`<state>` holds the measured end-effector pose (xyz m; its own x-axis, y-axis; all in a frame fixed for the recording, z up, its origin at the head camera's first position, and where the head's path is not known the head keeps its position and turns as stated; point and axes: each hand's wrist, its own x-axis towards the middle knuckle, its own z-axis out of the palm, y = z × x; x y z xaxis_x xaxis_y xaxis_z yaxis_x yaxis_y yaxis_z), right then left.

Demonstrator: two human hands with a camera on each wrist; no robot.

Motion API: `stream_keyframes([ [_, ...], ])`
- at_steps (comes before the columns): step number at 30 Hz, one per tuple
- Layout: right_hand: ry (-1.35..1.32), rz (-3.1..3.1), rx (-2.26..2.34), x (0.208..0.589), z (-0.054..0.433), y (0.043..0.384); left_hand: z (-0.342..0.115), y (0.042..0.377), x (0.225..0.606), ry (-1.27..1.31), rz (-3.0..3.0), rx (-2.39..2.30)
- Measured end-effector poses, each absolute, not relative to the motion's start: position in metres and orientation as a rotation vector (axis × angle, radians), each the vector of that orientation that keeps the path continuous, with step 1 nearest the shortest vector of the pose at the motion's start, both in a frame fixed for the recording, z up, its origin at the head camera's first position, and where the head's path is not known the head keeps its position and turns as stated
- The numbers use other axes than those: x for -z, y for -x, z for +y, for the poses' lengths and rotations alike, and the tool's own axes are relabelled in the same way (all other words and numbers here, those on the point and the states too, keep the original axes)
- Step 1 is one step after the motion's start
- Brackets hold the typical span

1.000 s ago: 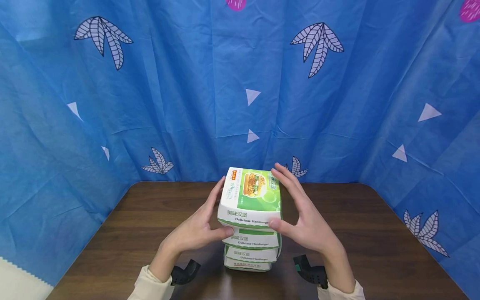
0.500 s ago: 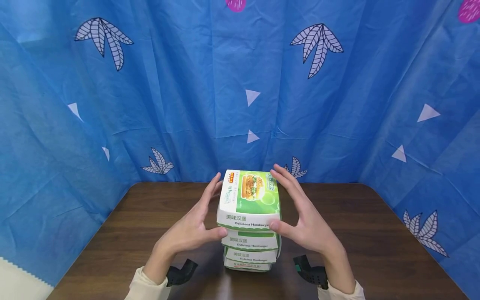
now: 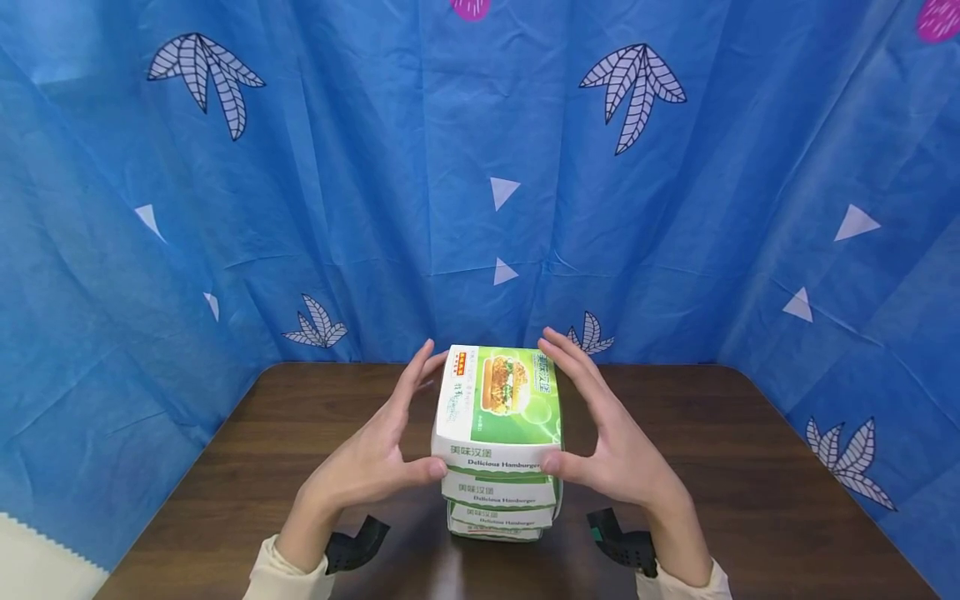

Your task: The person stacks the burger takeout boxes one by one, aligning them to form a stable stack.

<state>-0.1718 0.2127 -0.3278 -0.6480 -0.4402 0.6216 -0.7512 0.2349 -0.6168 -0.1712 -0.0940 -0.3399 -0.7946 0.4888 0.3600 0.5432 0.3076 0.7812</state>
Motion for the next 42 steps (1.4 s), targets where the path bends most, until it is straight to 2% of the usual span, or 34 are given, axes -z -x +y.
stream_keyframes([
  [24, -1.173, -2.253, -1.448, 0.3282, 0.2166, 0.1735, -0.092, 0.1687, 0.3382, 0.976, -2.516, 1.532],
  [42, -1.012, -2.464, -1.406, 0.3334, 0.215, 0.1787, -0.0918, 0.1736, 0.3424, 0.918, -2.57, 1.497],
])
